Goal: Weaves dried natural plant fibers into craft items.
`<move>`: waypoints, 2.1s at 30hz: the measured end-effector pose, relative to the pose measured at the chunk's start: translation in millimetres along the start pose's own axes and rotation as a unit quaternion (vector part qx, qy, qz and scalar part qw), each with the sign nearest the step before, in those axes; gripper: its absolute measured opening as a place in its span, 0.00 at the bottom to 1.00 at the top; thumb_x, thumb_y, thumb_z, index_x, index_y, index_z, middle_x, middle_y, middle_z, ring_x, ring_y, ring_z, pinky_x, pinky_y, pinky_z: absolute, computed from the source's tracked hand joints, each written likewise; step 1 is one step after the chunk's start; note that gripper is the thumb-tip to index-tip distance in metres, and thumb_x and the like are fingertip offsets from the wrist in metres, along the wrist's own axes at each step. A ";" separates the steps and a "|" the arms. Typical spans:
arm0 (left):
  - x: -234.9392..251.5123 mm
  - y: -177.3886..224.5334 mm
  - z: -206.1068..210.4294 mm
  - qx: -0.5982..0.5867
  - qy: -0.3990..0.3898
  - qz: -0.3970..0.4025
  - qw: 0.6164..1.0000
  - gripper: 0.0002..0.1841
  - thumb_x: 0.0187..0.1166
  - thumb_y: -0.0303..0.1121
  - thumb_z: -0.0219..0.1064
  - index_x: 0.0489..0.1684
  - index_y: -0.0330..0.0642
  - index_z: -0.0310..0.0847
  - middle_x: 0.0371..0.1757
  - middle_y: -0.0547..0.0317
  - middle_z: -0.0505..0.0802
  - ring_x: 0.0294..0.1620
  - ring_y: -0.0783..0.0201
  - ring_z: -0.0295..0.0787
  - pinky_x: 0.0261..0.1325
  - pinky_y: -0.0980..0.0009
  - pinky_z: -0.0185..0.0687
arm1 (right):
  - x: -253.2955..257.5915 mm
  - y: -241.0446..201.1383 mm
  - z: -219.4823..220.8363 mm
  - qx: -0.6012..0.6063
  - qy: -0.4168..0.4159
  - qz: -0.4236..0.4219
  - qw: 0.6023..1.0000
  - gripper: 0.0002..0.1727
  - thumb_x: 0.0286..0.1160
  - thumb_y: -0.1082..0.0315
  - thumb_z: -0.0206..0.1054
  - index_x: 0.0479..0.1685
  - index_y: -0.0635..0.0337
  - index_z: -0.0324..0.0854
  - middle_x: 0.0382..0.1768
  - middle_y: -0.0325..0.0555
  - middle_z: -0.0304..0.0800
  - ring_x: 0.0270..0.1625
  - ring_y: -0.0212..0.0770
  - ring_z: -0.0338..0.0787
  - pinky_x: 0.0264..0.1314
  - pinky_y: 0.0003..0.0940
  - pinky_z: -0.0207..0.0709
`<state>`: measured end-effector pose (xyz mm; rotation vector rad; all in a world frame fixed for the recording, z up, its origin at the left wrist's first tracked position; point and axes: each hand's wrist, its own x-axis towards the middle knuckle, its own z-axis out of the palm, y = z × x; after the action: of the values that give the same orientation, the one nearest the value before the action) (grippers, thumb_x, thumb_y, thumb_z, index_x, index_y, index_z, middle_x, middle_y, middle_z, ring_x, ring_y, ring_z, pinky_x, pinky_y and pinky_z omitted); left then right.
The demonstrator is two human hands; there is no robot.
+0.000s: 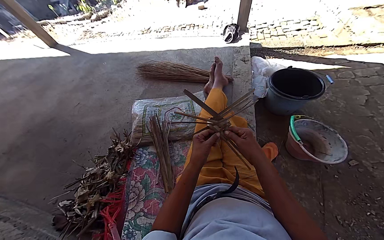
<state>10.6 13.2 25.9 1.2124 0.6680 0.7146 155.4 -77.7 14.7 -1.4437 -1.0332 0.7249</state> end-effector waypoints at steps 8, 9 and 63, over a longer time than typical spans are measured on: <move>8.9 -10.5 -9.8 0.179 -0.018 0.125 0.976 0.01 0.76 0.22 0.72 0.36 0.34 0.87 0.29 0.63 0.91 0.28 0.75 0.86 0.38 0.78 0.84 | 0.2 6.1 1.9 0.069 0.011 0.012 0.998 0.06 0.81 0.74 0.65 0.38 0.64 0.85 0.32 0.37 0.89 0.38 0.26 0.88 0.52 0.25 0.83; 10.9 -13.9 -12.2 0.207 -0.021 0.161 0.965 0.01 0.76 0.24 0.72 0.36 0.35 0.87 0.29 0.63 0.91 0.28 0.76 0.85 0.37 0.78 0.84 | -0.4 3.9 1.2 0.094 0.003 0.022 0.995 0.06 0.82 0.75 0.63 0.38 0.64 0.84 0.32 0.38 0.90 0.39 0.28 0.90 0.54 0.26 0.85; 1.2 -6.4 -23.3 -0.078 -0.158 0.014 0.984 0.05 0.73 0.18 0.69 0.37 0.37 0.89 0.33 0.62 0.95 0.33 0.71 0.92 0.47 0.72 0.90 | -4.2 1.4 -8.1 0.331 -0.106 0.075 0.935 0.07 0.78 0.72 0.65 0.36 0.56 0.89 0.32 0.35 0.90 0.36 0.29 0.88 0.49 0.28 0.86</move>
<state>-6.0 26.6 14.5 1.1593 0.3251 0.5699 161.1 -85.0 14.0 -0.8703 -0.7317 1.2235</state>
